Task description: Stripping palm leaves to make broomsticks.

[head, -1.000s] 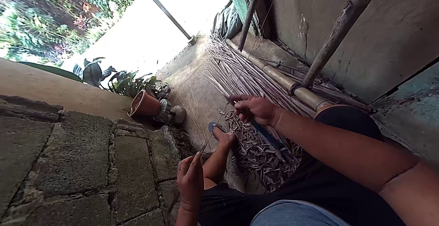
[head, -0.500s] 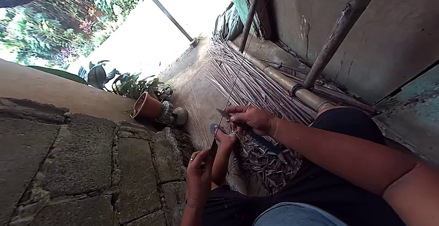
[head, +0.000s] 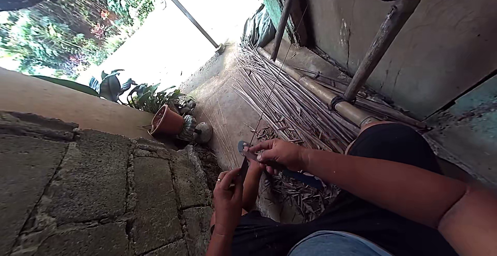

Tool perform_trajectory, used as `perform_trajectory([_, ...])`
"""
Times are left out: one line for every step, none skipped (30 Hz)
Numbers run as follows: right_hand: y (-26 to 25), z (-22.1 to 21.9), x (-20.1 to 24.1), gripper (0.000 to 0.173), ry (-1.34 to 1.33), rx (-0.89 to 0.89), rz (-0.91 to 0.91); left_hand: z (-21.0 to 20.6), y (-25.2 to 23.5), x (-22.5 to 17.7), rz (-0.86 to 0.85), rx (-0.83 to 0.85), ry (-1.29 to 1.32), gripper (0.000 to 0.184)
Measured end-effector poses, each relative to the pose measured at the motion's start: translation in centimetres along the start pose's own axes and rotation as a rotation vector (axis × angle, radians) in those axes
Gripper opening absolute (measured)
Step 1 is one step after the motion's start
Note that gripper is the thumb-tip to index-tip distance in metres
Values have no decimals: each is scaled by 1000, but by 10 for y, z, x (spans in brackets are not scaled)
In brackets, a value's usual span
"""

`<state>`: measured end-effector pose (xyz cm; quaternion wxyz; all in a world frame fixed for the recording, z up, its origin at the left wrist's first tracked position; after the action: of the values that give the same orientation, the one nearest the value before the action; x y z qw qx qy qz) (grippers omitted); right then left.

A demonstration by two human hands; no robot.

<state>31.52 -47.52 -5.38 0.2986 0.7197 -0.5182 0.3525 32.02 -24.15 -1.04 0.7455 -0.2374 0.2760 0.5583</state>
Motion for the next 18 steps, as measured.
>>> perform_trajectory([-1,3,4,36,-2,-31,15,1,0,1,-4,-3,-1,24])
perform_trajectory([-4,9,10,36,-15,-79,34,3,1,2,-10,-7,-2,24])
perform_trajectory([-7,17,16,36,-33,-132,56,4,2,3,-15,-10,-1,23])
perform_trajectory([-10,23,21,36,-48,-171,71,5,3,4,-17,-12,0,23])
perform_trajectory([-11,27,23,35,-61,-189,72,5,4,5,-20,-14,-3,23])
perform_trajectory([-10,26,22,36,-62,-169,66,4,3,5,-18,-12,-7,23])
perform_trajectory([-8,22,18,36,-58,-127,55,3,3,4,-15,-7,-7,23])
perform_trajectory([-6,15,12,36,-54,-84,39,1,2,3,-15,0,-1,23])
perform_trajectory([-5,10,8,36,-49,-55,29,0,1,2,-17,5,5,23])
perform_trajectory([-4,7,6,35,-49,-52,30,-1,1,1,-22,11,12,23])
perform_trajectory([-5,9,8,35,-52,-74,36,-1,1,1,-24,16,23,23])
perform_trajectory([-7,15,12,35,-61,-122,48,-1,1,1,-25,17,33,24])
perform_trajectory([-9,22,18,35,-76,-183,62,0,2,2,-27,11,27,24])
perform_trajectory([-12,30,22,34,-92,-236,68,1,2,3,-37,-9,1,24])
perform_trajectory([-13,34,24,33,-96,-257,67,1,3,4,-59,-46,-49,23])
perform_trajectory([-13,34,23,34,-83,-235,57,0,3,5,-96,-99,-121,23])
perform_trajectory([-10,29,20,34,-63,-181,36,-1,3,5,-148,-162,-211,23])
perform_trajectory([-8,22,15,34,-47,-125,10,-2,3,5,-208,-226,-303,24])
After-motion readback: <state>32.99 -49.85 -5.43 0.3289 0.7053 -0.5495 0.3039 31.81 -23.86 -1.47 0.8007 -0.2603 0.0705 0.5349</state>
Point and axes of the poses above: each hand's wrist, its own y-axis away from the middle knuckle, its own z-axis out of the back of the hand, x = y × z, the point moved 2 cm from there along -y, towards the middle knuckle, and after that the axes turned 13 degrees about z, right-handed, at the moved point
